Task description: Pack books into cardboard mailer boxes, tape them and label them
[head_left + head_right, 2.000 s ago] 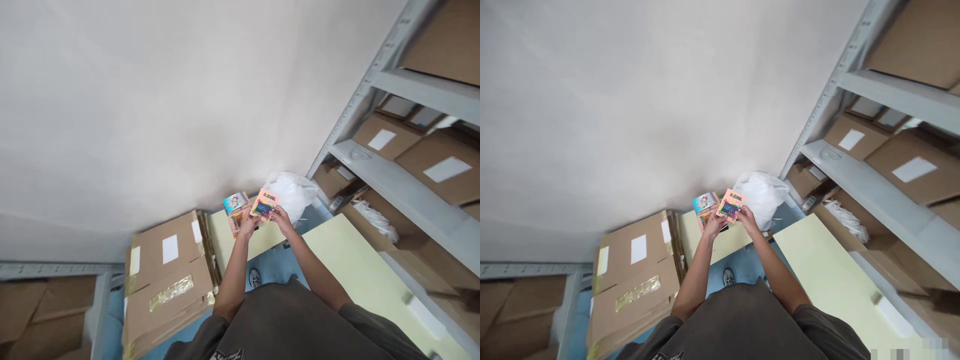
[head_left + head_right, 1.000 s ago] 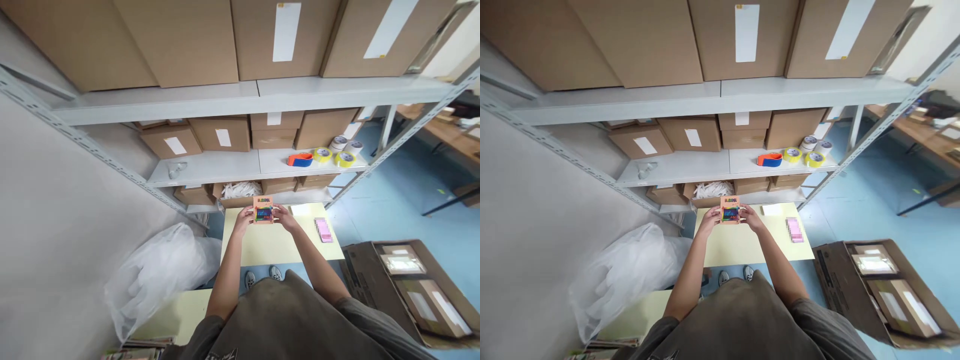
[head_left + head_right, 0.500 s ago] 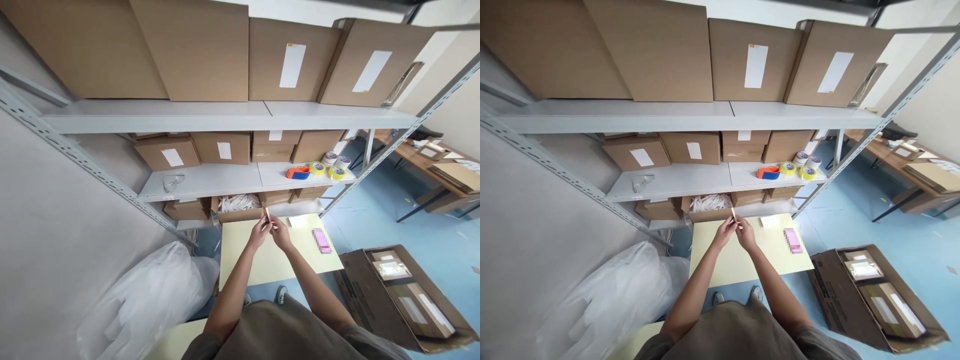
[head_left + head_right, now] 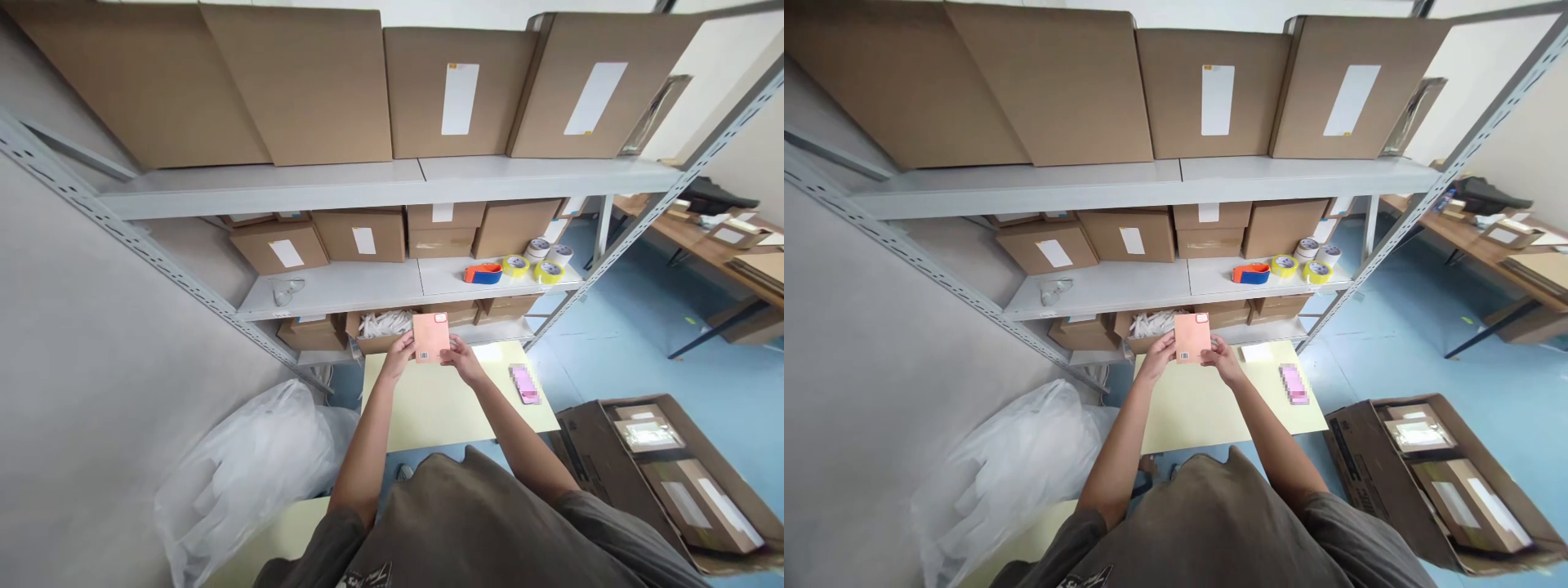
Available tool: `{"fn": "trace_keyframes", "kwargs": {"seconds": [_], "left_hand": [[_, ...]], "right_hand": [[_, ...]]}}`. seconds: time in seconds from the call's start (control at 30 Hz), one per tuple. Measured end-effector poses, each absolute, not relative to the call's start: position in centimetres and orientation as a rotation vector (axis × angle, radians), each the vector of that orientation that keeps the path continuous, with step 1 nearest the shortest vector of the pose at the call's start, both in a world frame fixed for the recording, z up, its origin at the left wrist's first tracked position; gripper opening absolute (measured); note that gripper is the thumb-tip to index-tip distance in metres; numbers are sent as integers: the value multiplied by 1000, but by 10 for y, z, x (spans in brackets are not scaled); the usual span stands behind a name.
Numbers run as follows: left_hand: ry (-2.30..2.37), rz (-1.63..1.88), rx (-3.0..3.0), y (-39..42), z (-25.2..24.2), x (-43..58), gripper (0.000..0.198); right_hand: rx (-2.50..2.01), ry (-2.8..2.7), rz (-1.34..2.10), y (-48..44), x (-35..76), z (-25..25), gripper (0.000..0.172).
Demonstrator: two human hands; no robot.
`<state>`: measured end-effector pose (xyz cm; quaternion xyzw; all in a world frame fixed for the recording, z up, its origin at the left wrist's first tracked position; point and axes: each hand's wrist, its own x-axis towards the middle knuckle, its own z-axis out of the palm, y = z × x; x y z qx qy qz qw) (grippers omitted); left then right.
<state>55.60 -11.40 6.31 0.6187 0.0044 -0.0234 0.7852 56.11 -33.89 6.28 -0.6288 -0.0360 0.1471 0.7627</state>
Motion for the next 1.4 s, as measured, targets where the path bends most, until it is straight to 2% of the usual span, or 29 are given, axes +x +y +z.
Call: {"fn": "trace_keyframes", "kwargs": {"seconds": [0.17, 0.33, 0.5, 0.63, 0.7, 0.8, 0.9, 1.07, 1.23, 1.4], "left_hand": [[191, 232, 1633, -141, 64, 555, 51], [-44, 175, 1584, -178, 71, 548, 68], [-65, 183, 1478, -176, 77, 551, 52], [-87, 29, 1331, -157, 77, 559, 63], [-73, -86, 1277, -147, 74, 560, 73], [-40, -177, 1242, -136, 68, 560, 82], [-6, -186, 1237, -135, 61, 560, 82], [107, -115, 1260, -143, 42, 561, 78], [278, -49, 1275, -146, 6, 554, 71], [438, -53, 1264, -137, -46, 548, 71]], "right_hand": [[-1432, -147, 165, -340, 565, 65, 58], [-1663, -407, -31, -333, 561, 64, 50], [-1762, -565, -54, -343, 563, 60, 55], [-1702, -330, -95, -355, 576, 55, 62], [-1565, -173, -6, -359, 582, 55, 63], [-1363, -118, 229, -365, 586, 58, 53], [-1302, -103, 275, -371, 586, 62, 47], [-1302, -40, 292, -379, 587, 56, 50], [-1320, -18, 398, -384, 597, 26, 44], [-1354, 70, 552, -372, 609, -30, 43]]}}
